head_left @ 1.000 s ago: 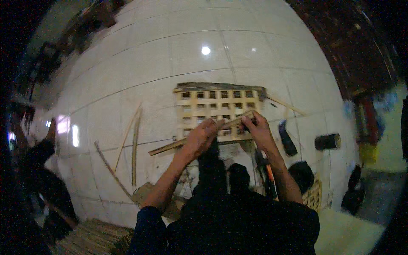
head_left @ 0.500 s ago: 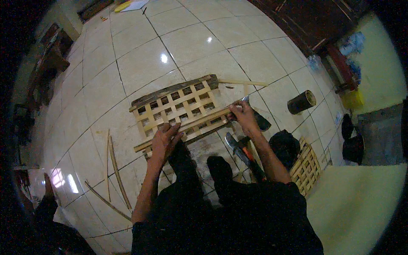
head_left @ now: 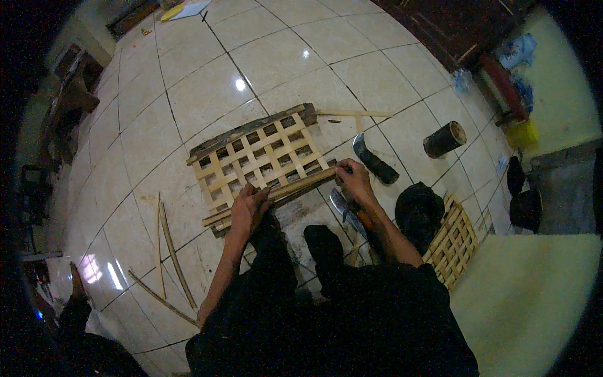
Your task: The person weaves thin bamboo strips into a rectangular mat frame using a hammer and a knife. They insert strips, tap them into place, and trim excess material while sitting on the floor.
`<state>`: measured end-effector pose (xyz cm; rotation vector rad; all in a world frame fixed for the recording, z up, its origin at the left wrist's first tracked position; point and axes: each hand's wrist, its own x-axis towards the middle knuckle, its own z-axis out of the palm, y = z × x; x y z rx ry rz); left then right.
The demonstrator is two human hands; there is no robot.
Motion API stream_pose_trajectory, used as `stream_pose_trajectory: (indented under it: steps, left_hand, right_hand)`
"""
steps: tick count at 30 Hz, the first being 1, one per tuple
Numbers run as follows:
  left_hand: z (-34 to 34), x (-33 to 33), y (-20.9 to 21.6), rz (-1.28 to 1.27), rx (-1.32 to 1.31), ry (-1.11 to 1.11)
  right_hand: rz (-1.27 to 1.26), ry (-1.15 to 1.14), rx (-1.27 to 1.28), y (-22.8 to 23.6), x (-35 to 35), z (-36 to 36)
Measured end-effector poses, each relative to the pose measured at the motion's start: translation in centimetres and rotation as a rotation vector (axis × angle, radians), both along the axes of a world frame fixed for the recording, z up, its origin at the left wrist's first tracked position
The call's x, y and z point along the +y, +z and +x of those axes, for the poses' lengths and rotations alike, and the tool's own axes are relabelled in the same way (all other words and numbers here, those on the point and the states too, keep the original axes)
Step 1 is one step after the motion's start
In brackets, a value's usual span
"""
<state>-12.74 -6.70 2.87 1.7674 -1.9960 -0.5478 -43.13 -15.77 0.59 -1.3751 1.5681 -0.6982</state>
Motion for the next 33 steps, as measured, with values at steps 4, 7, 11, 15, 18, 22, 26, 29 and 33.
stream_pose_trajectory:
  steps: [4, 7, 11, 15, 18, 22, 26, 29, 33]
  left_hand:
    - [-0.2, 0.3, -0.3, -0.090, -0.014, -0.015]
    - [-0.3, -0.3, -1.1, -0.099, -0.082, -0.034]
    - [0.1, -0.6, -1.4, -0.049, -0.090, -0.018]
    - [-0.3, -1.0, -0.3, 0.106, -0.080, 0.041]
    - [-0.8, -0.9, -1.0, 0.231, -0.025, 0.060]
    - [-0.8, -0.3, -1.8, 0.168, -0.031, 0.087]
    - [-1.4, 0.2, -2.5, 0.078, -0.172, 0.052]
    - [-0.5, 0.3, -4.4, 0.022, -0.268, 0.057]
    - [-1.4, 0.4, -4.0, 0.018, -0.215, 0.044]
  right_hand:
    - [-0.135, 0.020, 0.161, -1.0, -0.3, -0.3]
    - [-0.216, 0.054, 0.188, -2.2, -0.6, -0.7]
    - [-0.073, 0.035, 0.107, -1.8, -0.7, -0.6]
    - [-0.022, 0.024, 0.073, -1.8, -0.9, -0.7]
    - [-0.079, 0.016, 0.087, -3.1, -1.1, -1.2]
    - [-0.105, 0.021, 0.086, -2.5, -0.8, -0.7]
    - [-0.071, 0.002, 0.097, -2.8, -0.8, -1.1]
    - [-0.083, 0.026, 0.088, -1.6, -0.7, 0.1]
    - [-0.092, -0.014, 0.053, -2.0, -0.4, -0.7]
